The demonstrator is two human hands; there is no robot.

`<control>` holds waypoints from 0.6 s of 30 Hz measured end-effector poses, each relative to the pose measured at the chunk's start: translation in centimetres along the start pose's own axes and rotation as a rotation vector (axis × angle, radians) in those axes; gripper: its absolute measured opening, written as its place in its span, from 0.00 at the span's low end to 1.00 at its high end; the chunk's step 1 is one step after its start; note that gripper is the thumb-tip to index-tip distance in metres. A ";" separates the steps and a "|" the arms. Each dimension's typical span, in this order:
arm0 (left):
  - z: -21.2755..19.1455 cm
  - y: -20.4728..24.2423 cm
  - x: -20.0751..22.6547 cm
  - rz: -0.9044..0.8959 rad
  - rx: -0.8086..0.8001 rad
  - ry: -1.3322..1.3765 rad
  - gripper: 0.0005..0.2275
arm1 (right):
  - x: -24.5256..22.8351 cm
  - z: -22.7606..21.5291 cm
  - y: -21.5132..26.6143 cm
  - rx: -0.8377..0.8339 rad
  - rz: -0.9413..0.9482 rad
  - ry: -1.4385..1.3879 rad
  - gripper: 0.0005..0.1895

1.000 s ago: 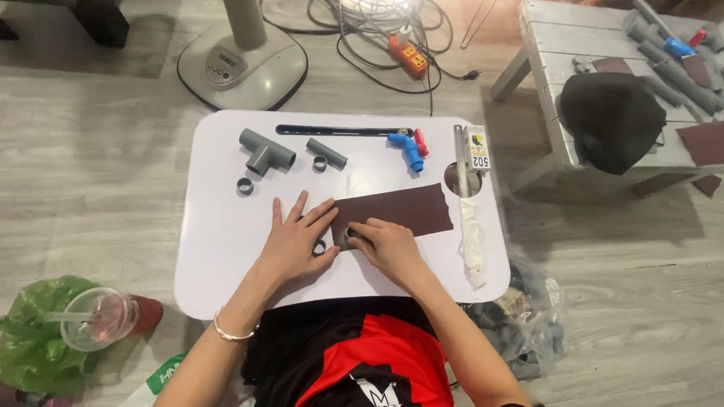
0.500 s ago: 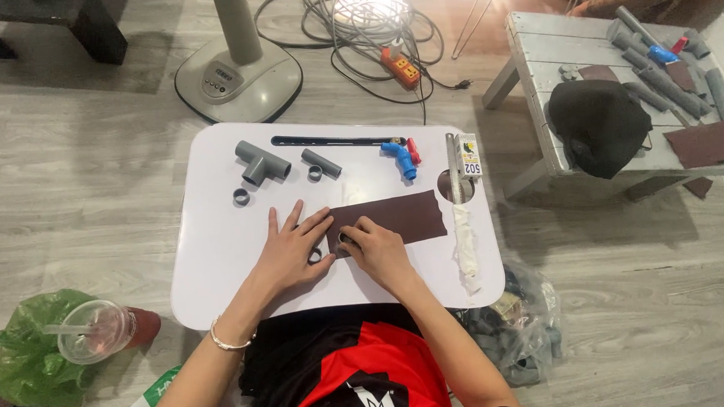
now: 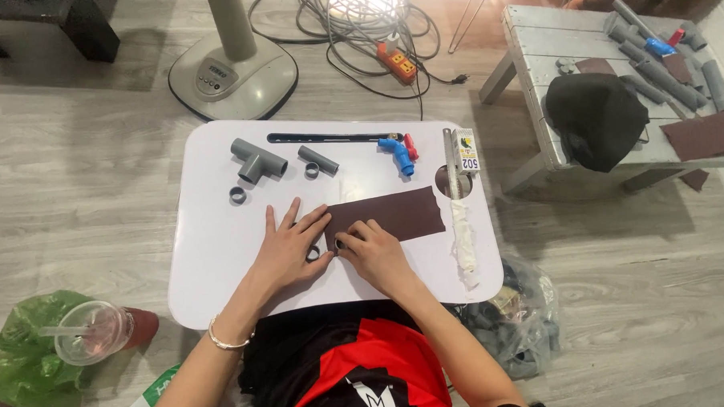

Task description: Sanding the inner edges of small PVC pipe fittings using a piece of sandpaper on a flat table.

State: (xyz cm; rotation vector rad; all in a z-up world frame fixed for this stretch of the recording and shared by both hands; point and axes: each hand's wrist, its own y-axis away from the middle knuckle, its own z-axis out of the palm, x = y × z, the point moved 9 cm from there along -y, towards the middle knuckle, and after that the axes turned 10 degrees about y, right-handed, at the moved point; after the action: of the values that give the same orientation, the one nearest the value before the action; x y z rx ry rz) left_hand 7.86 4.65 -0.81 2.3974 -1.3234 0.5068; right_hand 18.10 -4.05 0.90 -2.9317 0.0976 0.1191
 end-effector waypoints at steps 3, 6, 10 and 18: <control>0.5 -0.1 -0.2 -0.002 -0.006 -0.015 0.34 | 0.6 -0.3 0.4 -0.018 0.025 0.004 0.13; -0.2 0.2 0.3 -0.003 -0.016 0.015 0.33 | 0.5 0.4 -0.6 0.014 0.033 0.010 0.12; -0.1 0.2 0.3 -0.002 -0.023 0.009 0.33 | -0.6 -0.3 -0.3 -0.001 -0.011 -0.017 0.12; -0.1 0.2 0.2 0.004 -0.010 0.020 0.33 | 0.4 -0.1 -1.0 0.000 0.010 -0.015 0.12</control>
State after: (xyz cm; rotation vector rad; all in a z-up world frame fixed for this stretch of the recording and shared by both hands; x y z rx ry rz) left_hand 7.78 4.45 -0.64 2.3760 -1.3190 0.5228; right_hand 18.53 -3.10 1.13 -2.9297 0.1100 0.1428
